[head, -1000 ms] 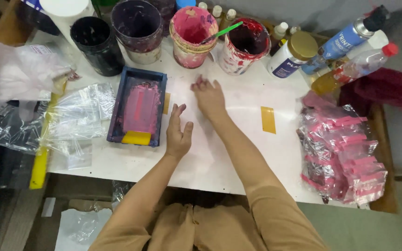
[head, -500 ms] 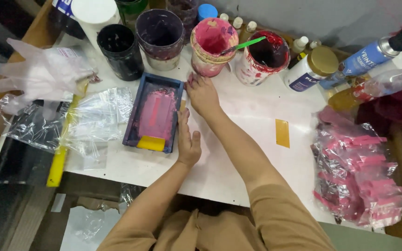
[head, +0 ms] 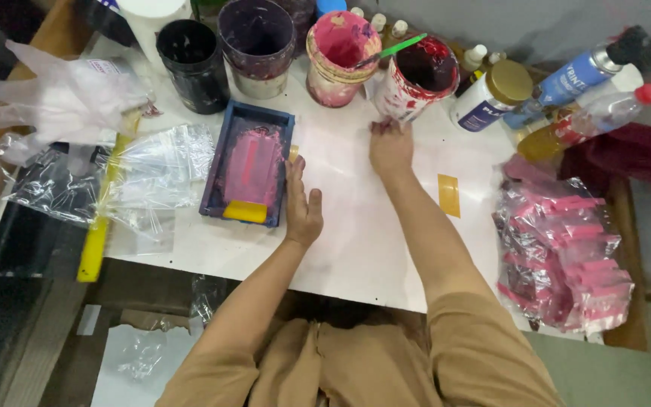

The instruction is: Manual screen printing of designs onto small pink plastic bags using a squeegee and ink.

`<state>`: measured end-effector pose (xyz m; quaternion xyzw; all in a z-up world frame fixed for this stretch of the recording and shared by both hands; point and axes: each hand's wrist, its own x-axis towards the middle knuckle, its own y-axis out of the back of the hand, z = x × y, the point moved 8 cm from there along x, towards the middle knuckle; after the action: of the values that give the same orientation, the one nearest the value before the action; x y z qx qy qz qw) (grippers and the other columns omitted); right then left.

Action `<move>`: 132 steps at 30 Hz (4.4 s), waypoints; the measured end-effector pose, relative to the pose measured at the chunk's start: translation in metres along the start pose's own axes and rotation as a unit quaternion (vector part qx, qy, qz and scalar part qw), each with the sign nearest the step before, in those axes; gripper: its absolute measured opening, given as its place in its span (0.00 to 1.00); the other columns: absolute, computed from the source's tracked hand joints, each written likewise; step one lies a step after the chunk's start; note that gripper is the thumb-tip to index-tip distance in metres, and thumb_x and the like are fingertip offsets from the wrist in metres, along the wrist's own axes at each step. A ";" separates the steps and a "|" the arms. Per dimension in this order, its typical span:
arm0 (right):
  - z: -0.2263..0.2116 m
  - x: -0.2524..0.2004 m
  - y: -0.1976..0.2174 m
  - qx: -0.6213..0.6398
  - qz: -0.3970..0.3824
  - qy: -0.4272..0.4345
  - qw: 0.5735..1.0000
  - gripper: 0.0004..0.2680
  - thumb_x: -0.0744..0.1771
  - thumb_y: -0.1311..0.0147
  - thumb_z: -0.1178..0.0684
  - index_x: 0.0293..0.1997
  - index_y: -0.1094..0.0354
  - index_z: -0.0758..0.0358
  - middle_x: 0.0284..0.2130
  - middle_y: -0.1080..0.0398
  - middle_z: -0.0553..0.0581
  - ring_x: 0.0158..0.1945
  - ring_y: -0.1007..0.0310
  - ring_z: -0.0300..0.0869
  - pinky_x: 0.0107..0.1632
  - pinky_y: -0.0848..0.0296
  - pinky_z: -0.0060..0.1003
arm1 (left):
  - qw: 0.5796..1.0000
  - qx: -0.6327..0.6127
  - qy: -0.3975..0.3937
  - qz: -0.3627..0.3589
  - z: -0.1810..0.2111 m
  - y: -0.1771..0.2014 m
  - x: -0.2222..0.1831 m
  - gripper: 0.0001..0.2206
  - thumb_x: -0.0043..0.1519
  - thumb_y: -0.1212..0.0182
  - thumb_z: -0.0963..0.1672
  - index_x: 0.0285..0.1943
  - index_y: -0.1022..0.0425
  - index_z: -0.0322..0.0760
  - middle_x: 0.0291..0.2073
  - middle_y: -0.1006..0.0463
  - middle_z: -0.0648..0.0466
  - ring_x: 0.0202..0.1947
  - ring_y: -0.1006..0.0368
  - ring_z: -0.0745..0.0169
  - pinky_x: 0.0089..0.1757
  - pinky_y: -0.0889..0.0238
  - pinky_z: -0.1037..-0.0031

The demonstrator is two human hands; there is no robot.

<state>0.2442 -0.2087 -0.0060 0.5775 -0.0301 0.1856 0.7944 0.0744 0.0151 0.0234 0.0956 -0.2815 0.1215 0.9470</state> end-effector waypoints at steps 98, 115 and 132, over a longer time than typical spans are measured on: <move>0.189 -0.230 0.111 0.941 0.245 -0.155 0.174 0.31 0.67 0.71 0.26 0.68 0.37 0.59 0.67 0.36 0.60 0.74 0.41 0.52 0.77 0.44 0.58 | 0.955 0.278 -0.001 -0.101 0.003 -0.061 0.046 0.23 0.64 0.39 0.55 0.60 0.27 0.39 0.66 0.32 0.45 0.75 0.56 0.33 0.68 0.67 0.43; 0.059 -0.182 0.019 0.419 -0.018 -0.249 0.873 0.20 0.71 0.49 0.34 0.23 0.32 0.55 0.14 0.34 0.54 0.22 0.28 0.46 0.27 0.33 0.37 | 0.948 0.283 -0.024 -0.144 0.036 -0.054 0.013 0.22 0.66 0.44 0.57 0.58 0.25 0.41 0.64 0.31 0.45 0.75 0.56 0.31 0.66 0.65 0.37; -0.085 -0.118 0.145 0.653 0.125 -0.195 0.721 0.06 0.69 0.41 0.53 0.34 0.22 0.57 0.29 0.23 0.55 0.37 0.24 0.40 0.48 0.28 0.38 | 0.889 0.424 0.050 0.168 0.007 0.219 0.052 0.09 0.65 0.39 0.49 0.52 0.23 0.54 0.50 0.23 0.64 0.59 0.36 0.57 0.54 0.58 0.53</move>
<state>0.0721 -0.1219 0.0664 0.9676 -0.1274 0.1403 0.1670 0.0514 0.2307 0.0829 0.4329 -0.1672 0.3910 0.7948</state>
